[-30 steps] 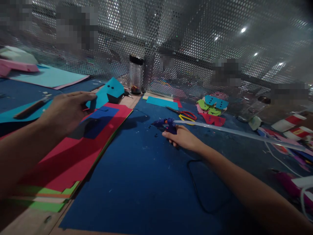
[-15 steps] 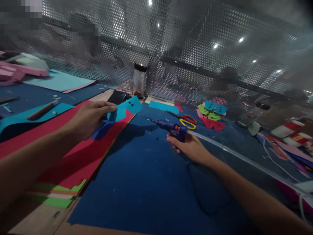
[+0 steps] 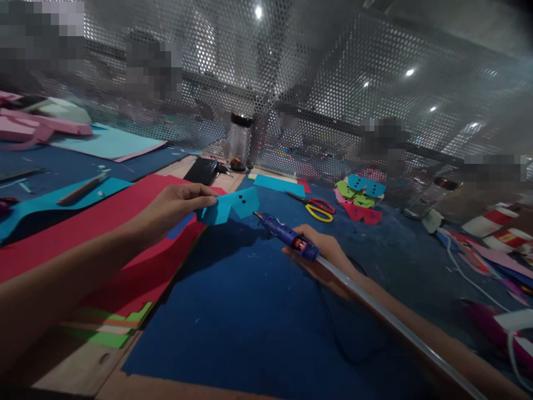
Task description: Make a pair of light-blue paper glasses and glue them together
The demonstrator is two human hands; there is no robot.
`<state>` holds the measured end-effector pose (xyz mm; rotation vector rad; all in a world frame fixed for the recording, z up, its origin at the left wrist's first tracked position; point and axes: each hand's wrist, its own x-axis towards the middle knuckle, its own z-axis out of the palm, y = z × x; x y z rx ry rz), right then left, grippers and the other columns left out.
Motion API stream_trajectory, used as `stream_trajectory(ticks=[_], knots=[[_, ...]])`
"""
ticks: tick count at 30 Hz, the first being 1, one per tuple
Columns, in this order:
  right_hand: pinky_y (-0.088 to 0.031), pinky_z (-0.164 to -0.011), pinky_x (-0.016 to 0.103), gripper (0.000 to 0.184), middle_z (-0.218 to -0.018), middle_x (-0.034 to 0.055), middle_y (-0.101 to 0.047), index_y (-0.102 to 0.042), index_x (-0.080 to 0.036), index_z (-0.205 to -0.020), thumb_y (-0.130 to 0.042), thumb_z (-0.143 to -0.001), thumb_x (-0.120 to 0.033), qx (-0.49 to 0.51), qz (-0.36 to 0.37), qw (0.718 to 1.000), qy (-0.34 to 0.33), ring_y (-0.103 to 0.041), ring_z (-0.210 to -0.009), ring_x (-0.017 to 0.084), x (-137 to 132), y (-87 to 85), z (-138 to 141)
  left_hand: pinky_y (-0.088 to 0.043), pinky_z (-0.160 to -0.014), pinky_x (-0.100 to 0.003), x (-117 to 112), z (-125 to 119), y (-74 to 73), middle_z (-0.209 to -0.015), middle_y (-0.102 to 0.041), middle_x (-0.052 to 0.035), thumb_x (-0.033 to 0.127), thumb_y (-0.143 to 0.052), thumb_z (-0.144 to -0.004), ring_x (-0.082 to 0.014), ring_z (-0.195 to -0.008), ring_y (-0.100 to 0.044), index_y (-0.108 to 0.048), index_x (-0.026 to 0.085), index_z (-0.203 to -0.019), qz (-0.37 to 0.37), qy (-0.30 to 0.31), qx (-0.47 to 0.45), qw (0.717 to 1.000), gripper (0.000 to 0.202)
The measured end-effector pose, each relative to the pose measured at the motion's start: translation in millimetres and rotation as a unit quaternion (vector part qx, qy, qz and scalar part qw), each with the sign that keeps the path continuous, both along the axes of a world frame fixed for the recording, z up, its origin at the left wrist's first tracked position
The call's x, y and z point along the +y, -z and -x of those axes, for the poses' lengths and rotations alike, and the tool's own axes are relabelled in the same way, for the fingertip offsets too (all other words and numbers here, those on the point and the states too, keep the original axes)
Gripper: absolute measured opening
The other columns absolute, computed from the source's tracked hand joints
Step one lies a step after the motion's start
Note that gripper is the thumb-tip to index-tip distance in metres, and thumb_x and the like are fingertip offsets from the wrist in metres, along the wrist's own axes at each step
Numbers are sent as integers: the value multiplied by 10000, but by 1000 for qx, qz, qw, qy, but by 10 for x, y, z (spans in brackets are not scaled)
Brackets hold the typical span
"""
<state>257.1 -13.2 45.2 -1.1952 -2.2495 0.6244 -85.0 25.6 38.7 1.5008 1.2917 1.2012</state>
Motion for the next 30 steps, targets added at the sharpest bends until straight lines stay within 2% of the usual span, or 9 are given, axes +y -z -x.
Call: stream_trajectory(ticks=[3, 7, 12, 17, 20, 26, 30], knots=[[-482, -747, 261, 348, -973, 1, -763, -657, -276, -1197, -693, -861, -193, -36, -5, 999, -17, -723, -845, 205, 28, 37, -36, -470, -711, -308, -15, -21, -14, -807, -729, -42, 414, -778, -845, -178, -758, -619, -777, 204, -871, 6, 11, 0, 1000, 212], [-494, -852, 278, 341, -1083, 7, -775, -650, -299, -1241, -663, -907, -236, -43, -18, 998, -46, -739, -1024, 240, 27, 45, -69, -475, -704, -303, -38, -54, -47, -773, -733, -27, 400, -787, -836, -175, -742, -628, -778, 213, -845, 16, 14, -3, 1000, 187], [-463, -799, 270, 299, -1042, -6, -780, -652, -304, -1215, -641, -922, -241, -56, -32, 997, -48, -732, -890, 215, 22, 72, -75, -476, -683, -286, -71, -80, -75, -771, -743, -14, 368, -797, -837, -164, -731, -638, -775, 197, -854, 15, 30, -2, 999, 173], [-453, -834, 270, 307, -1039, -12, -770, -640, -299, -1215, -643, -916, -229, -55, -49, 996, -50, -729, -909, 209, 61, 118, -81, -486, -710, -296, -38, -43, -20, -809, -750, -25, 407, -781, -869, -175, -766, -645, -779, 207, -880, 5, 44, 9, 999, 201], [-442, -804, 261, 315, -1040, -15, -761, -632, -300, -1224, -640, -918, -227, -57, -53, 995, -55, -719, -884, 198, 71, 141, -85, -481, -713, -296, -18, -30, 7, -804, -747, -21, 426, -781, -867, -174, -767, -644, -780, 215, -872, 4, 45, 10, 999, 211], [-419, -755, 251, 318, -1068, -7, -749, -634, -295, -1208, -634, -901, -214, -73, -71, 993, -54, -680, -813, 183, 73, 169, -78, -492, -702, -308, -21, -30, 4, -803, -748, -33, 447, -805, -833, -186, -755, -650, -789, 224, -871, 9, 44, 7, 999, 227], [-411, -747, 249, 312, -1064, -3, -747, -626, -280, -1215, -616, -912, -204, -75, -76, 993, -54, -672, -792, 176, 65, 159, -72, -490, -713, -305, -39, -37, -8, -812, -746, -26, 439, -786, -860, -182, -766, -653, -784, 228, -901, 7, 48, 15, 999, 215]])
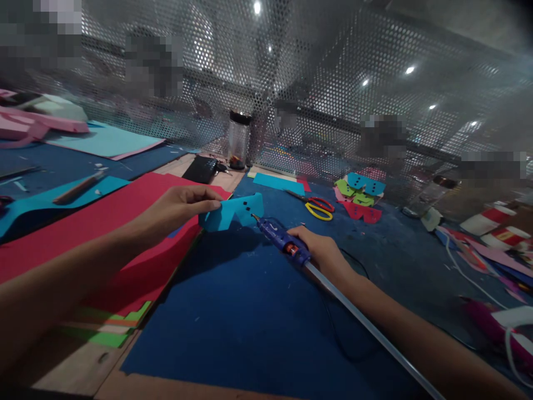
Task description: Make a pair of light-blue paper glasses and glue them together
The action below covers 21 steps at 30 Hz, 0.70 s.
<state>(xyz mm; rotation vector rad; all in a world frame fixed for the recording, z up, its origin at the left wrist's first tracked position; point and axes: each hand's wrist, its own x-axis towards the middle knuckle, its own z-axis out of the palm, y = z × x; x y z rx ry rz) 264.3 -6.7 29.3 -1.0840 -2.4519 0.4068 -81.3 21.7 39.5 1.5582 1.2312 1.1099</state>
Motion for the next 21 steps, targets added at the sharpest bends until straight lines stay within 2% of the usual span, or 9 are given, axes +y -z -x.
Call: stream_trajectory(ticks=[6, 12, 17, 21], knots=[[-418, -742, 244, 311, -1078, 3, -743, -616, -268, -1203, -611, -907, -176, 9, -29, 999, -17, -688, -815, 177, -1, 16, 3, -472, -668, -268, 12, -20, 13, -782, -718, -15, 433, -790, -852, -149, -724, -629, -771, 206, -887, -2, 10, -5, 1000, 231], [-427, -719, 236, 326, -1081, 13, -751, -605, -250, -1190, -599, -881, -145, 5, -39, 999, -16, -699, -808, 176, -8, 8, 15, -483, -680, -277, -10, -32, -8, -808, -725, -26, 434, -783, -854, -160, -747, -632, -769, 189, -920, 1, 9, -1, 1000, 255], [-441, -759, 255, 371, -1090, 25, -750, -588, -244, -1219, -596, -863, -138, 4, -49, 999, -13, -717, -866, 197, -6, -2, 16, -480, -696, -278, -7, -26, 0, -838, -732, -34, 419, -773, -869, -156, -765, -631, -769, 189, -928, 2, 8, -1, 1000, 237], [-448, -760, 261, 341, -1085, 30, -749, -589, -240, -1205, -594, -876, -149, 2, -42, 999, -13, -717, -867, 199, -13, -11, 21, -478, -715, -280, 9, -9, 16, -839, -731, -29, 405, -773, -879, -156, -778, -632, -762, 186, -940, 7, 12, -8, 1000, 228]])
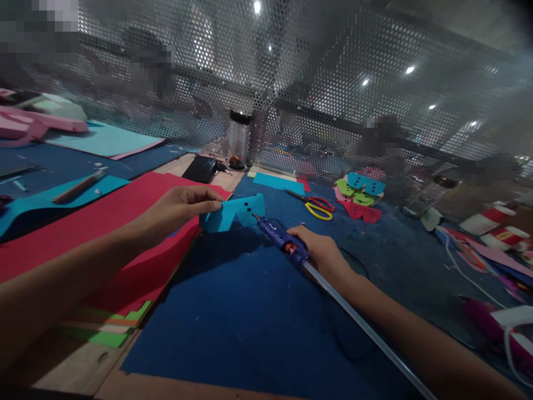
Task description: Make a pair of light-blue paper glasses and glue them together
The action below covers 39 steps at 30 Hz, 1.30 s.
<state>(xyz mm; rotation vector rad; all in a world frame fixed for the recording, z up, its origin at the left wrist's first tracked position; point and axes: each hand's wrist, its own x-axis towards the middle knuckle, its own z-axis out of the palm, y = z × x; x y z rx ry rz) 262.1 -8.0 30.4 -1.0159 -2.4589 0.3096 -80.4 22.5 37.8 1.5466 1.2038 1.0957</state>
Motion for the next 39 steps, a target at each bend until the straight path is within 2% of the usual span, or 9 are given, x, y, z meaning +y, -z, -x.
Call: stream_trajectory(ticks=[4, 15, 23, 30, 39], knots=[[-445, -743, 257, 329, -1093, 31, -754, -585, -240, -1193, -592, -878, -146, 3, -3, 1000, -5, -710, -829, 187, -14, -11, 11, -468, -707, -275, -14, 2, -10, -837, -730, -22, 387, -753, -903, -152, -773, -628, -757, 184, -954, 1, 3, 6, 1000, 209], [-452, -769, 266, 304, -1108, 37, -753, -599, -238, -1184, -593, -894, -146, 0, 6, 1000, -2, -727, -903, 207, -31, -49, 29, -461, -713, -279, -26, -21, -13, -819, -724, -13, 406, -768, -880, -158, -773, -627, -752, 193, -910, 9, -4, 1, 1000, 216], [-437, -745, 254, 350, -1095, 27, -753, -599, -228, -1193, -597, -858, -128, 6, 1, 1000, -5, -708, -831, 185, -25, -10, 0, -470, -723, -281, -16, -19, -22, -820, -731, -7, 402, -772, -878, -159, -775, -637, -761, 206, -921, 6, -11, 6, 1000, 201], [-447, -781, 262, 329, -1148, 39, -758, -601, -240, -1202, -589, -886, -152, 9, 13, 1000, 3, -724, -917, 201, -41, -12, -3, -459, -683, -268, -2, 1, -4, -806, -734, -19, 413, -771, -871, -154, -751, -628, -759, 192, -921, 0, -5, 2, 1000, 227], [-437, -735, 262, 327, -1110, 32, -761, -593, -250, -1202, -593, -890, -151, -8, 12, 1000, -4, -719, -865, 197, -3, 25, -13, -479, -709, -285, -40, -25, -47, -832, -730, -34, 397, -751, -892, -170, -784, -627, -758, 182, -938, 4, 0, 6, 1000, 220]])
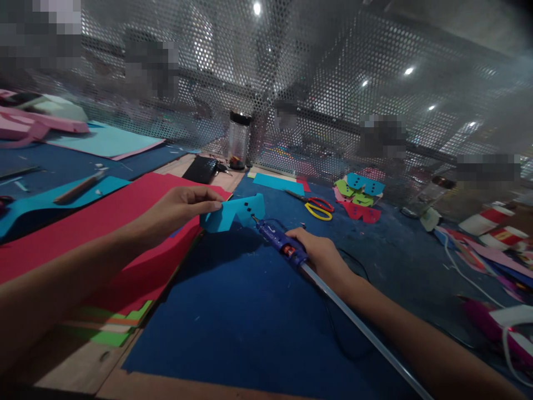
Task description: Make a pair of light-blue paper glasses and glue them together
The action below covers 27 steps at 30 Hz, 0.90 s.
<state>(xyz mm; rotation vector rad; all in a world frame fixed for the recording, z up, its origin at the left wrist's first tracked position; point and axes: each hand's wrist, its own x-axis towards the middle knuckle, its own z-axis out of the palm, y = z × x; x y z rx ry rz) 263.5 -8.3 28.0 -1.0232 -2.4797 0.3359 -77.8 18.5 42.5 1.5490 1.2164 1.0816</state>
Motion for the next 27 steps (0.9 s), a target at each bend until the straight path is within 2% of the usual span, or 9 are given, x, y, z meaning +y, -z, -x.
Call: stream_trajectory(ticks=[12, 20, 27], knots=[[-428, -736, 258, 340, -1126, 31, -759, -589, -247, -1211, -597, -888, -140, -1, 2, 1000, -1, -722, -878, 198, -7, -1, 5, -500, -671, -281, -1, -16, -14, -787, -726, -19, 480, -793, -830, -182, -738, -647, -768, 217, -874, -6, -4, 13, 1000, 269], [-438, -748, 263, 323, -1127, 26, -763, -586, -255, -1211, -602, -906, -148, -4, 7, 1000, 5, -719, -866, 195, -30, -28, 18, -464, -706, -280, 3, -10, 5, -805, -719, -12, 371, -768, -880, -162, -772, -617, -764, 203, -909, 6, -3, -11, 1000, 171], [-442, -752, 265, 365, -1136, 28, -760, -587, -262, -1223, -609, -881, -135, -8, 4, 1000, 4, -729, -920, 213, -18, -18, 16, -460, -704, -292, -1, -13, 1, -813, -724, -22, 390, -762, -885, -173, -773, -618, -759, 195, -914, 6, 5, -5, 1000, 197]])
